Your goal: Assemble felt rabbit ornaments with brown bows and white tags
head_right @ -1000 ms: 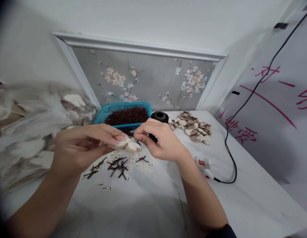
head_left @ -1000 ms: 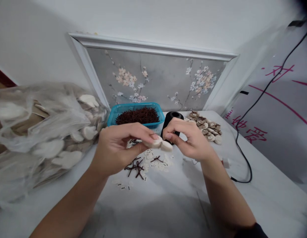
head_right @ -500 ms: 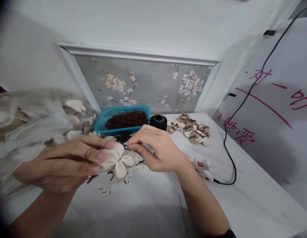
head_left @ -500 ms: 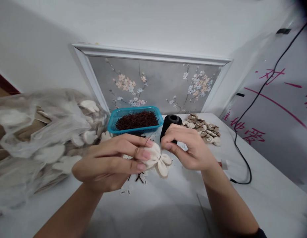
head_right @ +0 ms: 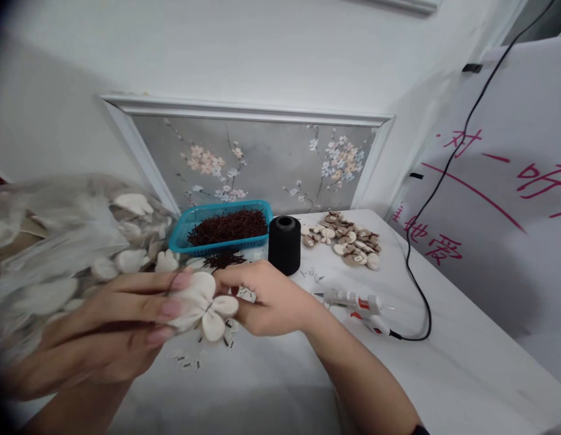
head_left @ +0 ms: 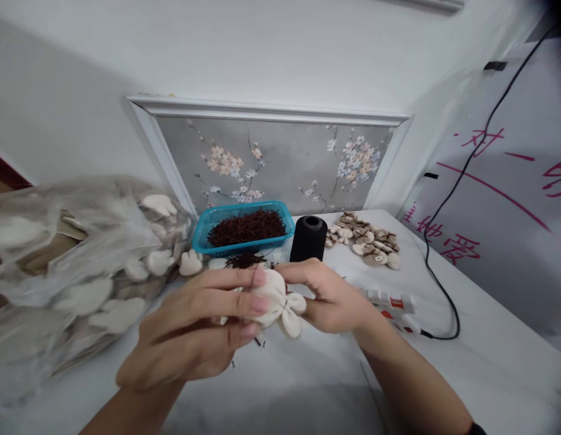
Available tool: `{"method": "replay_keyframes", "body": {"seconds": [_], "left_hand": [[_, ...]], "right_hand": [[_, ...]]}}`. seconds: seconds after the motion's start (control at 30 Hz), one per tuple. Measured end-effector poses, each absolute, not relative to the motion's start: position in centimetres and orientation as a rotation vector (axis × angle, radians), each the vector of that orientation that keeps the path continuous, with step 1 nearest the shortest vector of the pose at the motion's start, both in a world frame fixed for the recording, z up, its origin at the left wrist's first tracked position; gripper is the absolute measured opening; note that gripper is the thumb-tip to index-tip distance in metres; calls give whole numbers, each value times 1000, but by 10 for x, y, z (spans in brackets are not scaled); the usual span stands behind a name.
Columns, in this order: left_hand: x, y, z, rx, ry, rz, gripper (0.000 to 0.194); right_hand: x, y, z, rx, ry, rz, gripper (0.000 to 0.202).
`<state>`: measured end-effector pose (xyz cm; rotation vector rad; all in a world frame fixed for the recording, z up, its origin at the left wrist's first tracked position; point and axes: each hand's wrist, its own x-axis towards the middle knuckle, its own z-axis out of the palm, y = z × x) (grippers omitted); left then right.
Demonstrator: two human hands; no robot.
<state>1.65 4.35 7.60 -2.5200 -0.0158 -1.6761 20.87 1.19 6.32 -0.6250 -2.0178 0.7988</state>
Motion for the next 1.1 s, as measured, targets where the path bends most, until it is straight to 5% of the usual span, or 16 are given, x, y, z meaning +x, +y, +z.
{"method": "replay_keyframes", "body": {"seconds": [0.1,0.23,0.43,0.6,1.1], "left_hand": [[19,44,74,-2323,-176,-1765,15],[25,45,71,-2222,-428,-1758,45],[30,43,67,-2449,-882,-1914,27],[27,44,72,-2690,-1058,-1919,19],[18,48,83,-3081,-410,-1332,20]], "right_hand": [[206,12,60,-609,-1889,900,17],[202,13,57,-736,-1764,684,19],[195,13,52,-835,-1842,73,13],[200,12,54,-831,-1888,-101,14],[220,8,65,-953,-2083,74,15]]}}
